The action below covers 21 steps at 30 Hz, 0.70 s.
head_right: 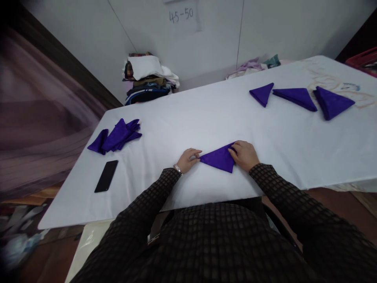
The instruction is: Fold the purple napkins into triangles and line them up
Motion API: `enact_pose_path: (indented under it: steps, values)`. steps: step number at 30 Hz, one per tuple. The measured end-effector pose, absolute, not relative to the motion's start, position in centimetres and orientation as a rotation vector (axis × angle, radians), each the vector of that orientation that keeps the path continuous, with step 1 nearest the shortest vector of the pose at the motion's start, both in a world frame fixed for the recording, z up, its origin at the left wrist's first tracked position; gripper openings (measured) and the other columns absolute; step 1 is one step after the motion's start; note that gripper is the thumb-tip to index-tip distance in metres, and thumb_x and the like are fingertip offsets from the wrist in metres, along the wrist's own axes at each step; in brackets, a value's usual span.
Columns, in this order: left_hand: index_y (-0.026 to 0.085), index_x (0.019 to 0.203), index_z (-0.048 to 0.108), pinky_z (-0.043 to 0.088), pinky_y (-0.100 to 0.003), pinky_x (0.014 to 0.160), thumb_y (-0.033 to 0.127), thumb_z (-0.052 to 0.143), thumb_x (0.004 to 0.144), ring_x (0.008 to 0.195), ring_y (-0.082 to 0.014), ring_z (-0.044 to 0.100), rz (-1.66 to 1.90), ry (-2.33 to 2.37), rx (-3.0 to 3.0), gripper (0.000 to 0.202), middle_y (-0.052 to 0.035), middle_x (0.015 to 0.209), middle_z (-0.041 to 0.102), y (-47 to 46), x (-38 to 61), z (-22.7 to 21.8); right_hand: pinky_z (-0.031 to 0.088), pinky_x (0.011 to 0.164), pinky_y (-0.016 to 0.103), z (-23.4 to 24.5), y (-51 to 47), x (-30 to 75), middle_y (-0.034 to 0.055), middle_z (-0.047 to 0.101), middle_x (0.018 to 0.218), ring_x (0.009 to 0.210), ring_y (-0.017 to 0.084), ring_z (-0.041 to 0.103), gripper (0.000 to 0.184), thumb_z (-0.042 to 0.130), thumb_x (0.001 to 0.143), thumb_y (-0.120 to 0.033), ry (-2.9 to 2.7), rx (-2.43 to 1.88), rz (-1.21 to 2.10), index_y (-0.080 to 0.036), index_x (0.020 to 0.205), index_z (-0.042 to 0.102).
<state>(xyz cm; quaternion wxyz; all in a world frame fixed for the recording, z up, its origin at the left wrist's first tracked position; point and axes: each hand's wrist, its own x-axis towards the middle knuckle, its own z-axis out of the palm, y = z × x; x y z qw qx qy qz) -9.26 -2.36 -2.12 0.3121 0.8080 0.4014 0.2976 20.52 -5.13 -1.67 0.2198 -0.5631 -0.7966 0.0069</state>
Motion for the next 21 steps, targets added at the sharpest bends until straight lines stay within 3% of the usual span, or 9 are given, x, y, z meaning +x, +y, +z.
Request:
enact_pose_path:
  steps: [12, 21]
  values:
    - [0.024, 0.11, 0.064, 0.045, -0.04, 0.095, 0.008, 0.065, 0.072, 0.095, -0.0186, 0.06, 0.91, 1.109, 2.012, 0.041, -0.0018, 0.096, 0.067, -4.5, -9.2, -2.5, 0.043, 0.081, 0.044, -2.2, -5.7, 20.1, 0.0153, 0.065, 0.101, 0.094, 0.03, 0.056, 0.03, 0.045, 0.09, -0.031, -2.182, -1.572, 0.005, -0.015, 0.103, 0.068]
    - [0.024, 0.109, 0.064, 0.043, -0.041, 0.096, 0.007, 0.064, 0.072, 0.09, -0.0184, 0.06, 0.865, 1.143, 2.044, 0.041, -0.0004, 0.089, 0.066, -4.7, -8.9, -2.3, 0.045, 0.081, 0.045, -2.7, -5.8, 20.2, 0.0153, 0.065, 0.102, 0.094, 0.031, 0.056, 0.031, 0.044, 0.09, -0.03, -2.154, -1.54, -0.028, -0.015, 0.105, 0.067]
